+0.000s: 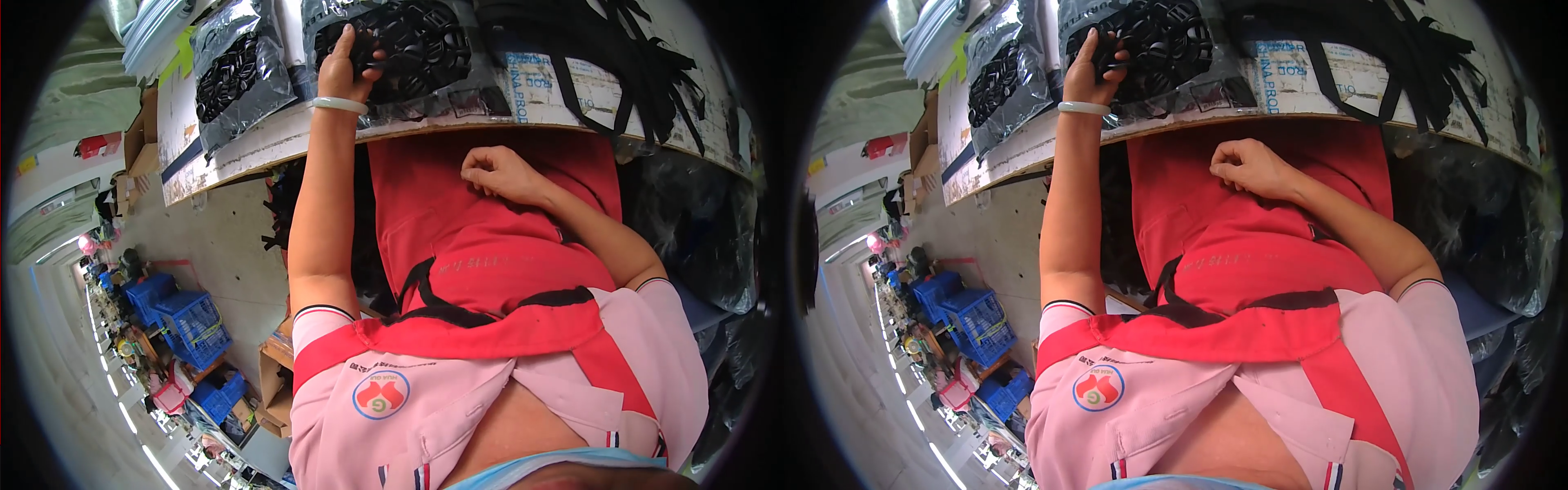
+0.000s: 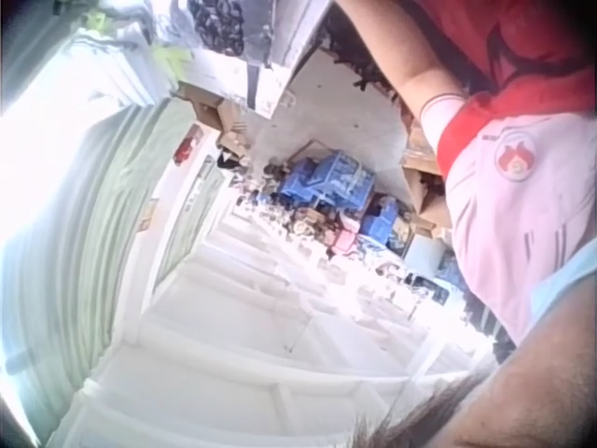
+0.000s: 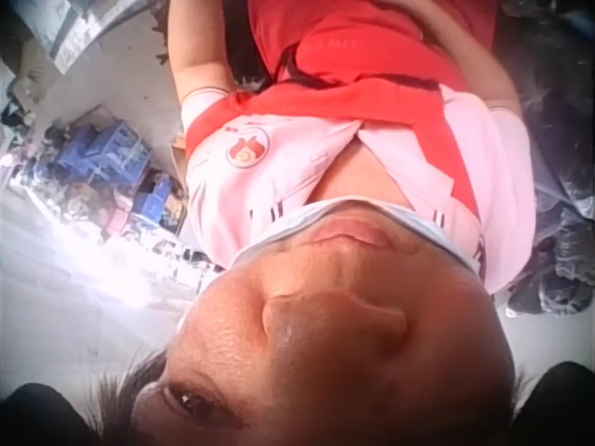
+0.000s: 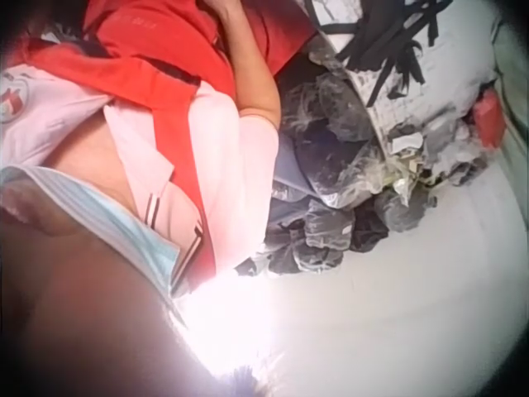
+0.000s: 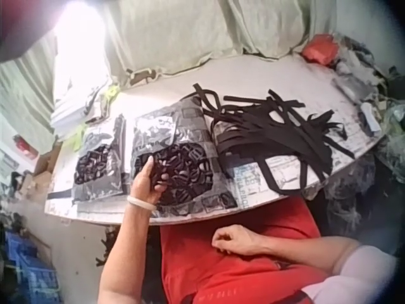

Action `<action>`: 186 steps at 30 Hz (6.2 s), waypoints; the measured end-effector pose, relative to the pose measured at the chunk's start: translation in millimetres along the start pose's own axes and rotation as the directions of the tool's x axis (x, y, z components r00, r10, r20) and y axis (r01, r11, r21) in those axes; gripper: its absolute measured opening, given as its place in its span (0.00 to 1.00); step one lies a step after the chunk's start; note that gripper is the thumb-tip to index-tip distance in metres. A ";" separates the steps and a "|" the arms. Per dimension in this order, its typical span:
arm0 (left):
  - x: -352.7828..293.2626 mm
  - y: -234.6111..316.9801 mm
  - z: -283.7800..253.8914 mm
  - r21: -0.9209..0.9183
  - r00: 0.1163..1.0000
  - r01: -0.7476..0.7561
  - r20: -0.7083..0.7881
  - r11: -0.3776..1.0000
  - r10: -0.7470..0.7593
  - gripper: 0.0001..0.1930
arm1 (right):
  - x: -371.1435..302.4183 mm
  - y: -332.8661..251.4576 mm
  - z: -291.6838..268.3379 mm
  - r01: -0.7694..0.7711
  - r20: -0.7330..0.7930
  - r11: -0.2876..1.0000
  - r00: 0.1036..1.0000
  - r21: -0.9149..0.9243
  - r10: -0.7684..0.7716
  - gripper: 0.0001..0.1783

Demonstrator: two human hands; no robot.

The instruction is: Assembling plastic buckles onto black nylon straps for backpack manufacturing.

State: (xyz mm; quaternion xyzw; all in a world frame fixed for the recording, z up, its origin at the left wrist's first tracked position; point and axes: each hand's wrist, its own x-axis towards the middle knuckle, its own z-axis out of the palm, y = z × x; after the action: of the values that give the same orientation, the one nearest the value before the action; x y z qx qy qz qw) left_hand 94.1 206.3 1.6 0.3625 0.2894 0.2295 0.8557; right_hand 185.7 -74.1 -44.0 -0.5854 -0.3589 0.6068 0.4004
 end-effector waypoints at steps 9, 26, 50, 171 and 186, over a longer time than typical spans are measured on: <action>-70.9 -14.9 47.9 0.267 0.992 -0.054 0.122 0.962 0.022 0.19 | -7.6 -75.0 -17.9 0.288 -0.270 0.957 0.924 0.020 -0.272 0.11; -168.4 -115.5 29.8 0.213 0.958 0.194 0.170 0.958 -0.232 0.20 | -32.4 -35.7 -35.2 0.022 -0.093 0.922 0.996 0.387 0.015 0.13; -156.5 -146.8 9.6 -0.290 0.753 0.653 0.353 0.700 -0.555 0.23 | -37.1 -23.2 -15.3 0.560 0.031 0.455 0.652 -0.693 -0.757 0.07; -223.3 -112.2 2.1 0.277 0.992 0.127 -0.050 0.952 -0.118 0.39 | 2.2 -44.1 63.9 0.489 0.280 0.760 0.871 -0.428 -0.403 0.09; -171.3 -125.6 9.0 0.110 0.950 0.306 0.035 0.946 -0.311 0.35 | -7.6 -45.4 14.0 0.087 -0.082 0.987 0.992 -0.139 -0.099 0.12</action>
State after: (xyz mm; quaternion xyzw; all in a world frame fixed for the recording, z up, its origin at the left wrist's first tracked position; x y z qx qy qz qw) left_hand -1.6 19.3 -31.6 0.3622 0.3318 0.0681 0.8684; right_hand 174.7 -61.4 1.1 -0.6201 -0.4078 0.5352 0.4034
